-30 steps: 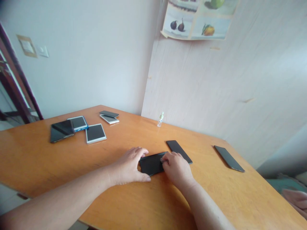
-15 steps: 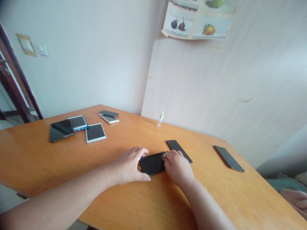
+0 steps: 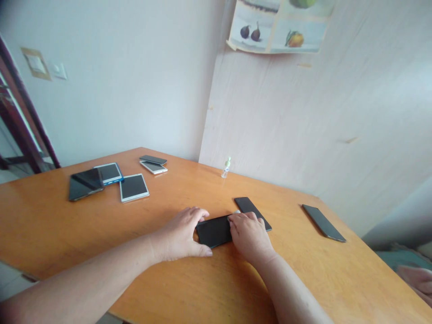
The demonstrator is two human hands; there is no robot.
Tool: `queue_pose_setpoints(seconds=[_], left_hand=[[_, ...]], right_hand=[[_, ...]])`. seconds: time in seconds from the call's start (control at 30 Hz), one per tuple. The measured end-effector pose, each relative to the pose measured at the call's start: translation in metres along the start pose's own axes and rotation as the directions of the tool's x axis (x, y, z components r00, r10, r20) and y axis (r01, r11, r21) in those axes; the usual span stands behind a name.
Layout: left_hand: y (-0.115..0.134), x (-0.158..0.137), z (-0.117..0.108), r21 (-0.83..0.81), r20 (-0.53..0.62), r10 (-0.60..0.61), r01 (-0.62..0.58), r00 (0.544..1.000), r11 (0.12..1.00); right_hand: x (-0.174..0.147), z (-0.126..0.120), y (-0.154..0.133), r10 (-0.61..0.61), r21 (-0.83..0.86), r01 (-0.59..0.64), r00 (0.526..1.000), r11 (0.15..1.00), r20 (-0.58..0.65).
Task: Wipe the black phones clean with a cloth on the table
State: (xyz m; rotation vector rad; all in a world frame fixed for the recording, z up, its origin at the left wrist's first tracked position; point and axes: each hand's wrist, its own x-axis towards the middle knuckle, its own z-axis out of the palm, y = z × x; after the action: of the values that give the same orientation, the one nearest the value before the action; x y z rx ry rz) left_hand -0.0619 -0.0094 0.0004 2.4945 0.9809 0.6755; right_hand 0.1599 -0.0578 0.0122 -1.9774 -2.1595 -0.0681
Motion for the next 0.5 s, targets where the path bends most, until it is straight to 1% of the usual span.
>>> queue_pose_setpoints(seconds=[0.03,0.1,0.17,0.23,0.27,0.3,0.33,0.37,0.43,0.5], left_hand=[[0.000,0.000,0.000,-0.004,-0.002,-0.002,0.002,1.000,1.000],[0.000,0.000,0.001,-0.004,-0.006,-0.007,0.007,1.000,1.000],[0.000,0.000,0.002,0.001,-0.020,0.002,-0.002,1.000,1.000],[0.000,0.000,0.003,0.000,-0.038,0.025,-0.025,0.999,1.000],[0.000,0.000,0.003,-0.003,-0.043,0.035,-0.035,0.998,0.999],[0.000,0.000,0.003,-0.006,-0.045,0.038,-0.039,0.998,0.999],[0.000,0.000,0.003,-0.008,-0.041,0.033,-0.034,0.999,0.999],[0.000,0.000,0.003,-0.009,-0.035,0.022,-0.022,0.999,1.000],[0.000,0.000,0.002,-0.005,-0.019,-0.006,0.006,1.000,1.000],[0.000,0.000,0.001,0.002,-0.002,-0.016,0.016,1.000,1.000]], right_hand=[[-0.001,0.000,-0.001,0.010,-0.011,-0.010,1.000,1.000,0.004],[-0.005,-0.001,-0.011,-0.036,0.017,0.036,0.999,0.999,0.010],[-0.011,-0.004,-0.028,-0.158,0.106,0.154,0.987,0.982,0.026],[-0.016,-0.008,-0.041,-0.294,0.212,0.280,0.955,0.936,0.038],[-0.016,-0.009,-0.045,-0.342,0.249,0.322,0.939,0.913,0.040],[-0.016,-0.009,-0.045,-0.364,0.264,0.341,0.930,0.902,0.041],[-0.015,-0.009,-0.042,-0.358,0.256,0.336,0.933,0.906,0.042],[-0.014,-0.008,-0.037,-0.323,0.227,0.306,0.945,0.925,0.044],[-0.010,-0.005,-0.023,-0.190,0.126,0.184,0.981,0.975,0.040],[-0.008,-0.003,-0.013,-0.067,0.030,0.066,0.997,0.997,0.026]])
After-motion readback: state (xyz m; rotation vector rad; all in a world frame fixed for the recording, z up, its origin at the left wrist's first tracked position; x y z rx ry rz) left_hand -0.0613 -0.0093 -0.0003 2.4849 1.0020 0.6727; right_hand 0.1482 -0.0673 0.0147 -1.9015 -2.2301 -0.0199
